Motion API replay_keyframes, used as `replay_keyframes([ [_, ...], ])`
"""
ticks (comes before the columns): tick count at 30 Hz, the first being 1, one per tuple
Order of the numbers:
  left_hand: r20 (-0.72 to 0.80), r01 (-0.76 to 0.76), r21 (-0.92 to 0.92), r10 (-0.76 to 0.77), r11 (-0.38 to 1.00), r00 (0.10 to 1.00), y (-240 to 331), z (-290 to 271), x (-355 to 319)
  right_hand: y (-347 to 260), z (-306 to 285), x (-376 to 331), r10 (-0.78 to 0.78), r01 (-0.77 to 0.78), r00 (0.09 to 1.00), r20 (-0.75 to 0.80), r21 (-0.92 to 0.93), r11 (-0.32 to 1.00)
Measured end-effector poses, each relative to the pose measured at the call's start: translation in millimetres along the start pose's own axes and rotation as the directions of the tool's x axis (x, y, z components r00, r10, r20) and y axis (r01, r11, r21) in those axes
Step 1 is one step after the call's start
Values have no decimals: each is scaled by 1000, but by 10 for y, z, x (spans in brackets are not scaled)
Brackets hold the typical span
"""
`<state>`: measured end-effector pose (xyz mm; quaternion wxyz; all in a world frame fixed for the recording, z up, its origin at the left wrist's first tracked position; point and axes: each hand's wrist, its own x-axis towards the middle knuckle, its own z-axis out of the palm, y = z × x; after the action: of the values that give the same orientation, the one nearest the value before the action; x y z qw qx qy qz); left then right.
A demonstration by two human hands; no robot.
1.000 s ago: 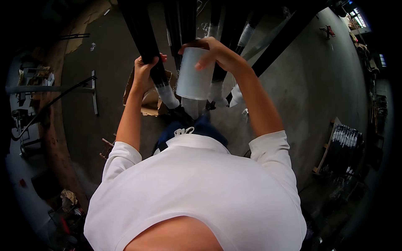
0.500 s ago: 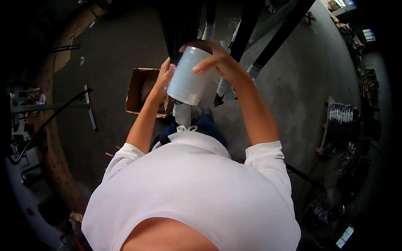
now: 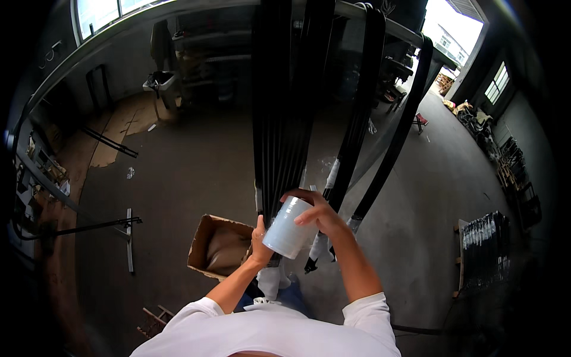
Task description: The person wraps clear plastic film around the ends of several long black metal frames hanging from a rack. They pull the film from a roll, wrap it around the frame ends, and tear it off to secure the covering. The person repeats this process for multiple frames in the rack.
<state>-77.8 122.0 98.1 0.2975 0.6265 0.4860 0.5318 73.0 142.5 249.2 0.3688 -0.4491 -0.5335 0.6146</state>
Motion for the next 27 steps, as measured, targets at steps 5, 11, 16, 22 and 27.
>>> replay_keyframes([
  [5,79,41,-121,-31,992,996,12,-3,62,-140,48,-56,-46,43,998,-38,-78,996],
  [11,91,100,-84,-93,991,992,128,-219,-6,-564,-212,39,-216,214,976,12,-208,954],
  [16,111,140,-165,-123,976,986,349,-212,-66,-1749,-704,374,-501,476,863,-65,-229,849],
  [22,142,135,-190,-109,972,984,304,-217,-18,-2619,-815,731,-504,450,854,-129,-304,840],
  [27,221,123,-286,-59,950,973,297,-318,95,-2832,-576,989,-583,542,812,30,-409,734],
])
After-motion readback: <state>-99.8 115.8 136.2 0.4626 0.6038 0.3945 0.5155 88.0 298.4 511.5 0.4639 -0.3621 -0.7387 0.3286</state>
